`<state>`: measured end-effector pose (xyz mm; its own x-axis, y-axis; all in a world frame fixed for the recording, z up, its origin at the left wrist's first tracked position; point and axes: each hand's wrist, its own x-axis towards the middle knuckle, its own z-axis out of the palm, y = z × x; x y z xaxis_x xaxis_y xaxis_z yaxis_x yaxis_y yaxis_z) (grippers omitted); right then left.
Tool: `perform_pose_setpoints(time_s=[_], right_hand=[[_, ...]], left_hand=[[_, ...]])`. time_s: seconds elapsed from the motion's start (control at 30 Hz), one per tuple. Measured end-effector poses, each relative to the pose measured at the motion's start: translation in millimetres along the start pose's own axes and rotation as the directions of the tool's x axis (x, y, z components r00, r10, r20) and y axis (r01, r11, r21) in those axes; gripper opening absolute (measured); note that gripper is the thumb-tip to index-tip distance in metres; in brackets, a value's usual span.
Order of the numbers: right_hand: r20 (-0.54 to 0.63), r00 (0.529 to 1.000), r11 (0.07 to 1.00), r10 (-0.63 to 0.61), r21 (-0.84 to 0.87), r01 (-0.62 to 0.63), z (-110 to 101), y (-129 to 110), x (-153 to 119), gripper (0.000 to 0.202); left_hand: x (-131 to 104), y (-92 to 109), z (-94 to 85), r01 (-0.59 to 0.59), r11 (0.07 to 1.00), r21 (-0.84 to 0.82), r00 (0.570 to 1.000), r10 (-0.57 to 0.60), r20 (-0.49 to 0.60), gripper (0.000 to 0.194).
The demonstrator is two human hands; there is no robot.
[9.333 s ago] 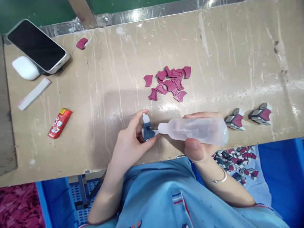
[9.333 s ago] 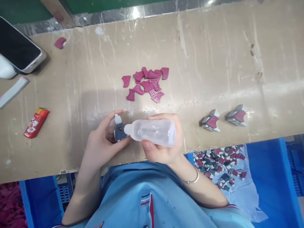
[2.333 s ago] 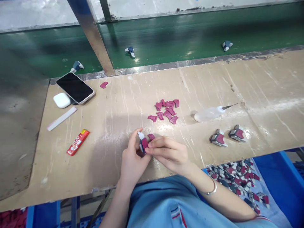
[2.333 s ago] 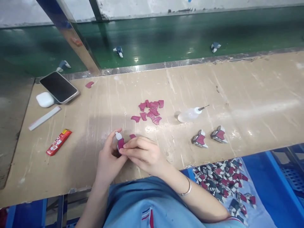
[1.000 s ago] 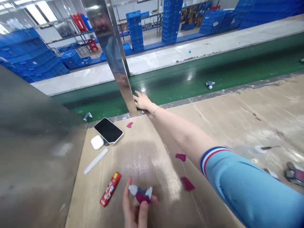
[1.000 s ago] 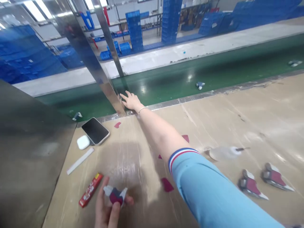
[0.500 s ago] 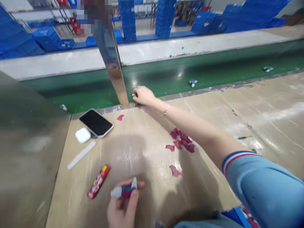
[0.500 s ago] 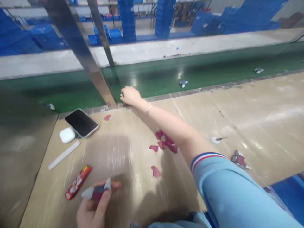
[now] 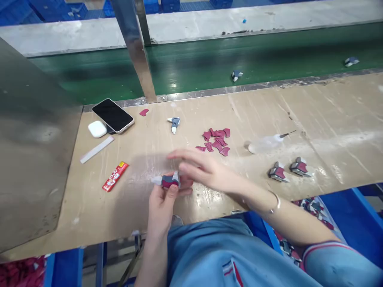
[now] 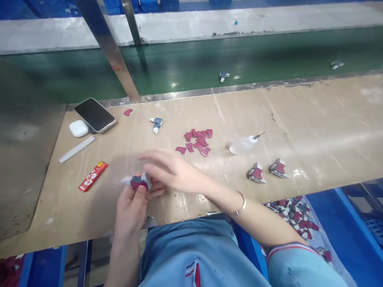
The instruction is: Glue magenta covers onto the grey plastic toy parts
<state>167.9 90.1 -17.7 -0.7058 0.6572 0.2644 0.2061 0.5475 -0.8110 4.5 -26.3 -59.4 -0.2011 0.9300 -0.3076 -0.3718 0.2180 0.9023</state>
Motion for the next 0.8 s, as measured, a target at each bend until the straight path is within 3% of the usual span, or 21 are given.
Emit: perform_pose_setpoints(time_s=[0.13, 0.27, 0.47, 0.63, 0.73, 0.8], right_hand=[[-0.093, 0.978, 0.933, 0.184, 0.329, -0.144, 18, -20, -56, 0.034], [-0.207, 0.930, 0.836, 0.305, 0.526, -0.157, 40, -21, -80, 0.035], [-0.281, 0.896, 0.708, 0.344, 0.705, -0.051, 47, -21, -86, 0.037], [-0.340, 0.850, 0.644, 0.402, 0.765, 0.001, 43, -23, -84, 0.025], [-0.328, 0.859, 0.636, 0.394, 0.772, 0.003, 37, -22, -84, 0.022], [-0.311, 0.871, 0.656, 0.381, 0.755, -0.018, 33, -22, -84, 0.020]], left_hand=[[-1, 8, 15.1, 0.007, 0.996, 0.094, 0.995, -0.016, 0.099, 0.068], [-12, 17, 24.2, 0.028, 0.979, 0.203, 0.991, -0.054, 0.124, 0.059], [-23, 18, 43.8, -0.028, 0.958, 0.286, 0.997, 0.005, 0.081, 0.039], [-21, 20, 48.2, -0.159, 0.934, 0.320, 0.978, 0.103, 0.184, 0.034], [-20, 16, 46.4, -0.167, 0.947, 0.275, 0.971, 0.110, 0.212, 0.029], [-18, 12, 46.3, -0.193, 0.958, 0.210, 0.972, 0.159, 0.171, 0.032]])
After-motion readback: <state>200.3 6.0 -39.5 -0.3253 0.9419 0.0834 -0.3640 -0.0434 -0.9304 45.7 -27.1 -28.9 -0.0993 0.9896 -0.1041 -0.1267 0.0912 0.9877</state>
